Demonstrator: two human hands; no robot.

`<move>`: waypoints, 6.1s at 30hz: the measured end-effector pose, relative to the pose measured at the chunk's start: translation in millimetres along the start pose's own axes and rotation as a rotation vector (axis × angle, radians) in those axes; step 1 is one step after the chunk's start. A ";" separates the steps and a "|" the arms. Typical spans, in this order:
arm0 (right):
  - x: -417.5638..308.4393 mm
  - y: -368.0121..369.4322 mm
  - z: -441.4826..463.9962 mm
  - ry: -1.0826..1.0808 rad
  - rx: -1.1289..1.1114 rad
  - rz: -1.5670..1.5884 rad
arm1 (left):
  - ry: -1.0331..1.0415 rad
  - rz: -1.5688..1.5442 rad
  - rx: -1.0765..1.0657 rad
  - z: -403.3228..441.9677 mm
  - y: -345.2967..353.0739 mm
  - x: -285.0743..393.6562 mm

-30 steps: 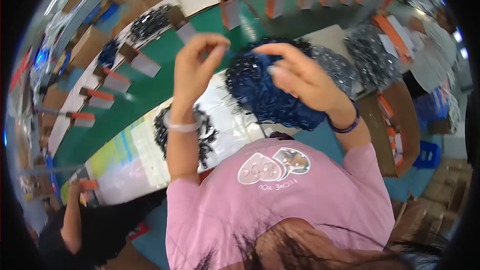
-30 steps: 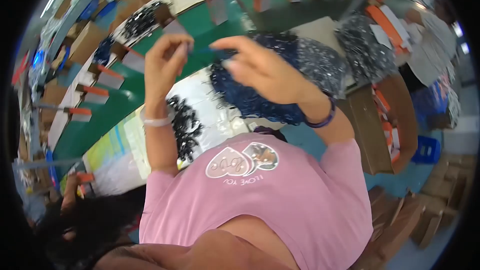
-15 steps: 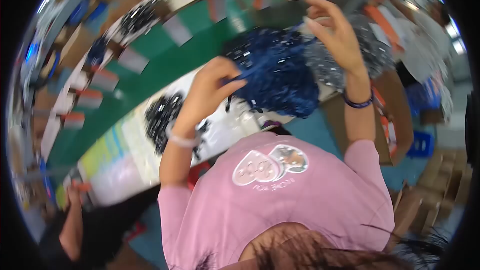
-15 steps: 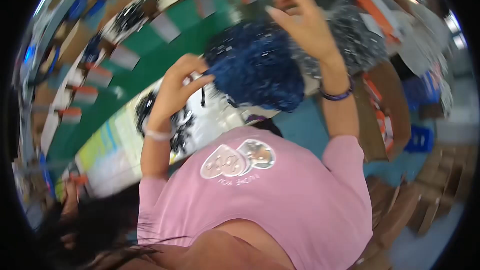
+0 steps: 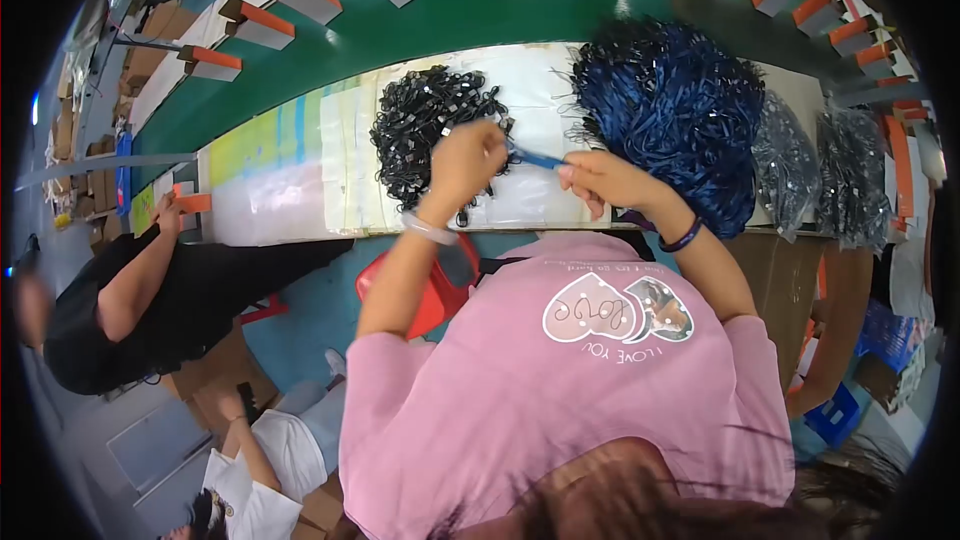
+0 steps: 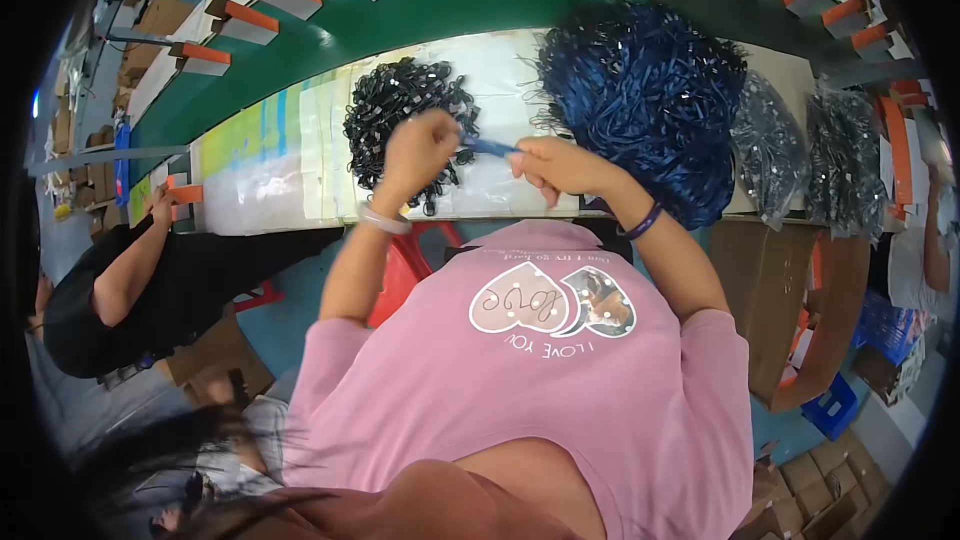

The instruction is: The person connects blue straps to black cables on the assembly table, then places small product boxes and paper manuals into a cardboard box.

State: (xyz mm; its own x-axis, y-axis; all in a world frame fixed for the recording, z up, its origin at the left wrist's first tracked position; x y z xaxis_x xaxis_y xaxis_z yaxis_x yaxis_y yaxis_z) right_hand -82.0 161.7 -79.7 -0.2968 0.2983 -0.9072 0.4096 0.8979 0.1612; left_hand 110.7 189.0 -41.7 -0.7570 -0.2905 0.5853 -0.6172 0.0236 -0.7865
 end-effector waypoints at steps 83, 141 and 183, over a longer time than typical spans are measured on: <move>-97.9 -474.9 -122.3 0.070 1.333 -1.818 | 0.550 -0.135 0.047 38.1 101.7 96.5; 53.7 -375.4 -558.0 -0.273 1.404 -1.630 | 0.919 -0.263 -0.622 -34.2 430.2 520.0; 555.6 -173.5 -779.0 0.158 1.881 0.848 | 2.312 1.769 -0.488 -161.6 1102.6 544.4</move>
State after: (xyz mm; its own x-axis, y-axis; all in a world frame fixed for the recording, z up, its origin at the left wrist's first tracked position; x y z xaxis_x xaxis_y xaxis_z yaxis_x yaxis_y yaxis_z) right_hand -990.0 423.8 -308.9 0.3863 0.4802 -0.7875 0.6125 -0.7719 -0.1703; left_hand -1016.5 211.3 -558.4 0.7172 0.5953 -0.3621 0.3283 -0.7471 -0.5780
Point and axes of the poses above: each hand's wrist, its own z-axis towards the middle knuckle, its own y-axis out of the palm, x = y × z, the point moved 6 cm from there along z, towards the middle knuckle, and after that the axes turned 5 degrees about -y, right-handed, at the moved point
